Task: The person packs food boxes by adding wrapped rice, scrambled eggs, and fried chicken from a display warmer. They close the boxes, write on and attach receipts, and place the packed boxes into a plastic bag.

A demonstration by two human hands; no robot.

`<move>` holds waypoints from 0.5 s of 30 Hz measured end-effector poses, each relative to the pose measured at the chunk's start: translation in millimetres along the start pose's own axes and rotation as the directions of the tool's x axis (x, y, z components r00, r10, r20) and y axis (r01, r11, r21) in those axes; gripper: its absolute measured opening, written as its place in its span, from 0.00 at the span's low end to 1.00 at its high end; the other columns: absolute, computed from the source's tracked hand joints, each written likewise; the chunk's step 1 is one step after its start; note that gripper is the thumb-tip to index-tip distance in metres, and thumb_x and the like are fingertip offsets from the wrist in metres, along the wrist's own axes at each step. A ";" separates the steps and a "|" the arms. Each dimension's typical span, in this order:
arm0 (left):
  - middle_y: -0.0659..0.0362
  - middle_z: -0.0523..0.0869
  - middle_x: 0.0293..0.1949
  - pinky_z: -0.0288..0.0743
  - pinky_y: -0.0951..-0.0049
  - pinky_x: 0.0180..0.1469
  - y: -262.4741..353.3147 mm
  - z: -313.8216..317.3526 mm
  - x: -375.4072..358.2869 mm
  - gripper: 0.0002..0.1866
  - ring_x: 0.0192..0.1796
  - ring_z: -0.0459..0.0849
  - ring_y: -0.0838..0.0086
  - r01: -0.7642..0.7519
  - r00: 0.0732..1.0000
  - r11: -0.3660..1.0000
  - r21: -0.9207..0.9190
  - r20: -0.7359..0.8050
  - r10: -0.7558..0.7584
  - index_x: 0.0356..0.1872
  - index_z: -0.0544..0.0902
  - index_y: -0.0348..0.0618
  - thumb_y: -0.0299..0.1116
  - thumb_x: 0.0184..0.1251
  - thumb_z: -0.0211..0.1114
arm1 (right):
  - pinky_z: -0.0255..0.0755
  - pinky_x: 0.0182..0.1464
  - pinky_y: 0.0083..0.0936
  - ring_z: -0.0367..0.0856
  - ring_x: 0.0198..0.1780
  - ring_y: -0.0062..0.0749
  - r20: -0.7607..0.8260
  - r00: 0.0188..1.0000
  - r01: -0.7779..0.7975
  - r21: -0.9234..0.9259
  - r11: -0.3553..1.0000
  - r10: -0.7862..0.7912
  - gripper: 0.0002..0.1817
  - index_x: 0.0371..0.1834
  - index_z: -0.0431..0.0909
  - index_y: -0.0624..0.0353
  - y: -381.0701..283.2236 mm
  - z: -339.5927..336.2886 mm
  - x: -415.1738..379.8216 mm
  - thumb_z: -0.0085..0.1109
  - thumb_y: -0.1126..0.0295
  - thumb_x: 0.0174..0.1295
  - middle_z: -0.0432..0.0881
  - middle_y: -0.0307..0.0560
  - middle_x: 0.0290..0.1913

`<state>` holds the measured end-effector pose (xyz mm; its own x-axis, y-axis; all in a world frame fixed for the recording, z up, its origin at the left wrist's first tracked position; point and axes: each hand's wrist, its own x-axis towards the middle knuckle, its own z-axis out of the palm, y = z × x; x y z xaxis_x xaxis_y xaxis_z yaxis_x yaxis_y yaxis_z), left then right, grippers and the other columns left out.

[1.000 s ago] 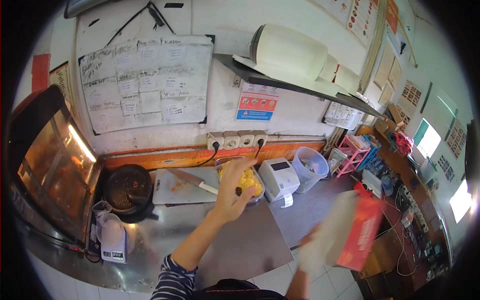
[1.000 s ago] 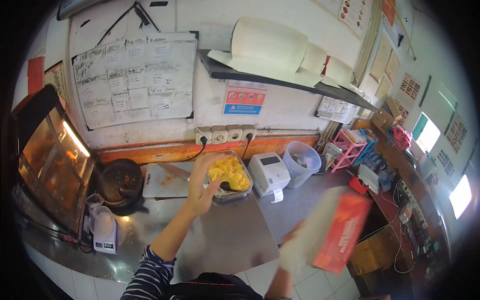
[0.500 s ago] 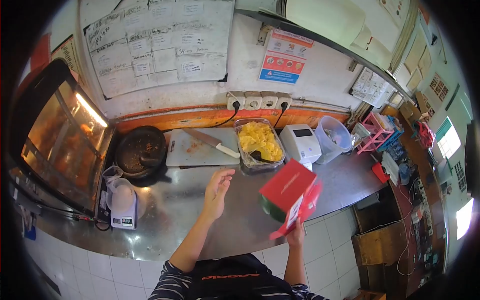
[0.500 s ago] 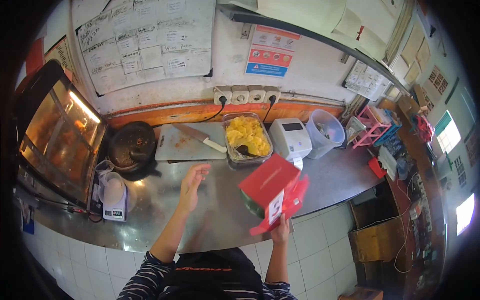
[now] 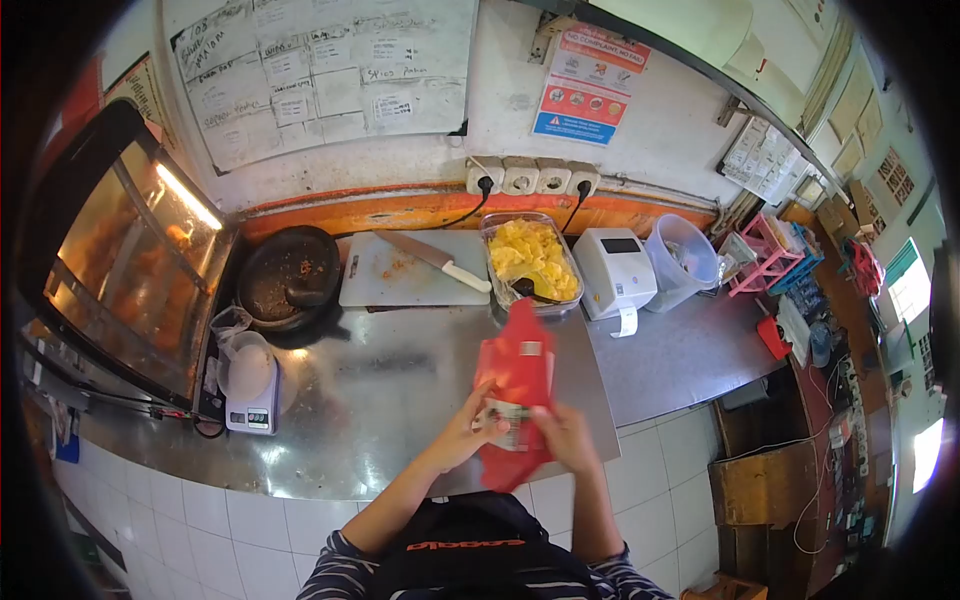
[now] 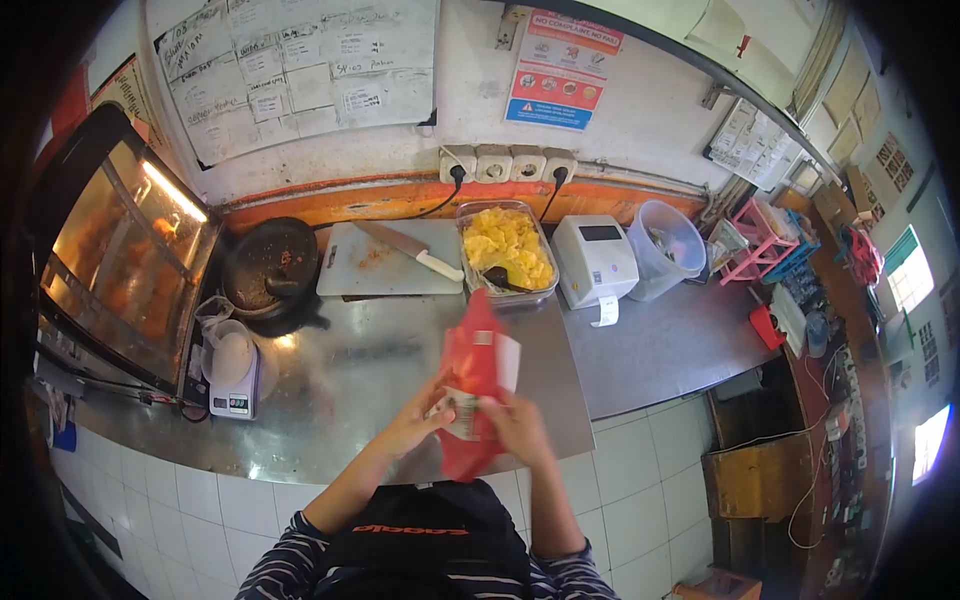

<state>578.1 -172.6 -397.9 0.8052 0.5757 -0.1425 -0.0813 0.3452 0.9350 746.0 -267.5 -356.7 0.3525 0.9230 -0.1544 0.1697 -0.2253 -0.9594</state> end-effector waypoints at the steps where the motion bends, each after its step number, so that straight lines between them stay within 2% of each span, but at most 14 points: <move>1: 0.51 0.65 0.66 0.59 0.64 0.67 -11.7 -3.9 -3.0 0.47 0.68 0.63 0.65 0.006 1.000 1.000 -0.005 -0.003 -0.006 0.72 0.46 0.41 0.41 0.60 0.68 | 0.71 0.35 0.24 0.74 0.31 0.20 0.117 0.992 -0.048 -0.072 0.996 0.056 0.14 0.43 0.78 0.63 -8.7 20.2 4.3 0.50 0.62 0.69 0.80 0.39 0.31; 3: 0.51 0.63 0.67 0.60 0.65 0.66 -34.7 -16.6 -4.9 0.48 0.68 0.63 0.65 -0.012 0.962 0.999 -0.042 -0.275 0.000 0.72 0.46 0.41 0.41 0.59 0.69 | 0.71 0.32 0.23 0.74 0.27 0.20 0.080 0.987 0.128 0.119 0.985 -0.138 0.15 0.41 0.79 0.63 28.4 67.7 18.4 0.49 0.62 0.69 0.79 0.43 0.27; 4: 0.51 0.68 0.64 0.63 0.66 0.64 -32.3 -22.6 -9.0 0.41 0.63 0.70 0.65 -0.033 0.948 0.999 -0.009 -0.317 0.029 0.70 0.52 0.40 0.44 0.63 0.65 | 0.71 0.32 0.23 0.74 0.27 0.20 0.094 0.986 0.124 0.120 0.985 -0.136 0.15 0.41 0.79 0.63 28.8 80.2 18.3 0.49 0.62 0.69 0.79 0.43 0.27; 5: 0.51 0.68 0.64 0.63 0.66 0.64 -33.0 -32.8 -13.4 0.41 0.63 0.70 0.65 -0.030 0.943 0.999 -0.011 -0.333 0.025 0.70 0.52 0.40 0.44 0.63 0.65 | 0.70 0.32 0.23 0.71 0.29 0.18 0.079 0.991 0.106 0.072 0.992 -0.112 0.15 0.40 0.78 0.65 28.5 91.2 17.7 0.49 0.62 0.70 0.78 0.41 0.26; 7: 0.47 0.76 0.57 0.67 0.66 0.60 -36.4 -55.4 -25.4 0.28 0.57 0.76 0.62 0.111 0.914 0.974 -0.200 -0.363 -0.179 0.64 0.63 0.35 0.39 0.67 0.57 | 0.69 0.33 0.22 0.69 0.30 0.15 0.079 0.994 0.078 0.032 0.996 -0.081 0.15 0.38 0.77 0.66 20.9 100.3 13.1 0.49 0.63 0.70 0.77 0.39 0.25; 8: 0.47 0.76 0.57 0.67 0.66 0.60 -36.0 -63.7 -31.9 0.28 0.57 0.76 0.62 0.113 0.907 0.972 -0.206 -0.378 -0.185 0.64 0.63 0.35 0.39 0.67 0.57 | 0.69 0.30 0.22 0.69 0.28 0.15 0.061 0.993 0.098 0.035 0.995 -0.100 0.15 0.37 0.78 0.66 6.1 98.0 9.1 0.49 0.63 0.70 0.76 0.39 0.24; 9: 0.45 0.78 0.53 0.68 0.65 0.58 -35.3 -71.4 -38.2 0.23 0.55 0.78 0.58 0.113 0.895 0.983 0.145 -0.445 -0.037 0.59 0.67 0.33 0.35 0.66 0.52 | 0.68 0.28 0.23 0.68 0.26 0.15 0.041 0.992 0.118 0.037 0.992 -0.120 0.16 0.35 0.78 0.66 -8.6 94.2 5.4 0.48 0.62 0.70 0.76 0.39 0.22; 10: 0.42 0.80 0.49 0.69 0.64 0.57 -33.6 -76.3 -40.4 0.20 0.52 0.79 0.55 0.125 0.883 0.870 0.477 -0.454 0.122 0.55 0.70 0.31 0.31 0.66 0.47 | 0.66 0.25 0.23 0.68 0.24 0.15 0.018 0.998 0.053 -0.028 0.998 -0.053 0.16 0.34 0.78 0.65 -21.2 85.3 3.9 0.49 0.62 0.70 0.75 0.39 0.21; 11: 0.42 0.80 0.49 0.69 0.64 0.57 -26.4 -77.4 -42.1 0.20 0.52 0.79 0.55 0.134 0.877 0.872 0.471 -0.466 0.117 0.55 0.70 0.31 0.31 0.66 0.47 | 0.65 0.23 0.23 0.67 0.22 0.16 -0.009 1.000 -0.014 -0.094 0.995 0.013 0.16 0.33 0.78 0.65 -32.3 72.0 2.5 0.49 0.63 0.70 0.74 0.39 0.20; 13: 0.37 0.80 0.47 0.68 0.61 0.57 -6.2 -79.5 -46.3 0.21 0.52 0.78 0.49 0.185 0.865 0.814 0.550 -0.484 0.131 0.54 0.71 0.29 0.26 0.61 0.43 | 0.61 0.18 0.23 0.66 0.19 0.15 -0.125 0.965 0.182 -0.316 0.931 -0.231 0.15 0.34 0.78 0.64 -48.4 36.2 1.7 0.49 0.63 0.70 0.73 0.37 0.18; 14: 0.36 0.79 0.48 0.67 0.61 0.58 -9.2 -87.9 -47.4 0.22 0.54 0.77 0.47 0.130 0.885 0.819 0.559 -0.438 0.158 0.56 0.70 0.31 0.26 0.61 0.42 | 0.63 0.21 0.25 0.66 0.21 0.16 -0.204 0.965 0.113 -0.253 0.961 -0.167 0.14 0.33 0.78 0.64 -66.7 21.3 -1.2 0.49 0.65 0.69 0.75 0.40 0.20; 15: 0.36 0.79 0.48 0.67 0.61 0.58 -4.8 -88.9 -49.6 0.22 0.54 0.77 0.47 0.143 0.880 0.819 0.556 -0.450 0.152 0.56 0.70 0.31 0.26 0.61 0.42 | 0.65 0.25 0.27 0.67 0.24 0.17 -0.278 0.956 0.046 -0.185 0.982 -0.097 0.13 0.32 0.77 0.65 -78.0 7.2 -2.8 0.49 0.67 0.69 0.78 0.42 0.21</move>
<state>486.3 -136.9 -424.2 0.4317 0.8927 -0.1294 0.3752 -0.0472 0.9257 725.1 -250.3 -283.2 0.5759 0.8174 0.0110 0.3529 -0.2365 -0.9053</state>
